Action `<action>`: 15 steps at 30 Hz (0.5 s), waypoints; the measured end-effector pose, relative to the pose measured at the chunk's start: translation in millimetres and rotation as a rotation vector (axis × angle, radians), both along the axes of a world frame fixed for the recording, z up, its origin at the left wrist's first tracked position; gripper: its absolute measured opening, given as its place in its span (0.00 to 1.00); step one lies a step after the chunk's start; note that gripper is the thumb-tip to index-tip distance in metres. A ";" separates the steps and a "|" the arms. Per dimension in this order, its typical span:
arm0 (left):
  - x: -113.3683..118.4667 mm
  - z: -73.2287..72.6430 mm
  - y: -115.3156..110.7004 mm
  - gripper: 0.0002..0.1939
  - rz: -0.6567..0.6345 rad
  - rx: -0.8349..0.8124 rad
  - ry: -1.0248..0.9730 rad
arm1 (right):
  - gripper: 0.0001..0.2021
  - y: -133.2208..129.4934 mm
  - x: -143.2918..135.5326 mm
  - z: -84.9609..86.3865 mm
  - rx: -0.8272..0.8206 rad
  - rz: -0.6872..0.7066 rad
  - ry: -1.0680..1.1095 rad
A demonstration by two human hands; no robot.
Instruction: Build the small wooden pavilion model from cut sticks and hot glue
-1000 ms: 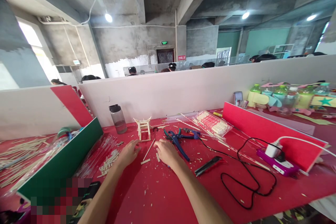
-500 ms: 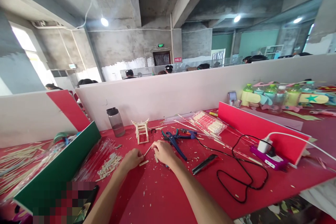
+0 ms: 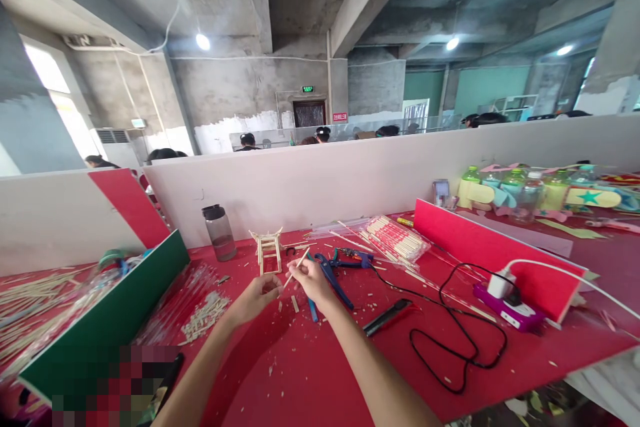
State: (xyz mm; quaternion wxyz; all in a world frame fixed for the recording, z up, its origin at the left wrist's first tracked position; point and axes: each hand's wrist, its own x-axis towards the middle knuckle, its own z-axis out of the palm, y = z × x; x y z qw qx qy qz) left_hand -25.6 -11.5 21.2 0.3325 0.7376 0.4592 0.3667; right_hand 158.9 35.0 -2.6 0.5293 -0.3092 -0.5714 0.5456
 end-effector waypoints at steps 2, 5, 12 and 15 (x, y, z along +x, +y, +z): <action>-3.2 1.0 -2.3 0.17 -0.067 -0.057 -0.012 | 0.21 -0.9 1.3 2.7 -0.025 0.012 0.039; -9.9 1.1 -3.7 0.17 -0.146 -0.156 0.023 | 0.20 -3.7 3.8 8.2 -0.071 0.021 0.088; -25.2 0.7 -0.6 0.20 -0.146 -0.231 0.026 | 0.19 -4.8 8.9 15.3 -0.223 0.042 0.343; -29.3 1.4 -2.1 0.22 -0.119 -0.278 0.129 | 0.19 -5.1 10.7 17.6 -0.228 0.058 0.384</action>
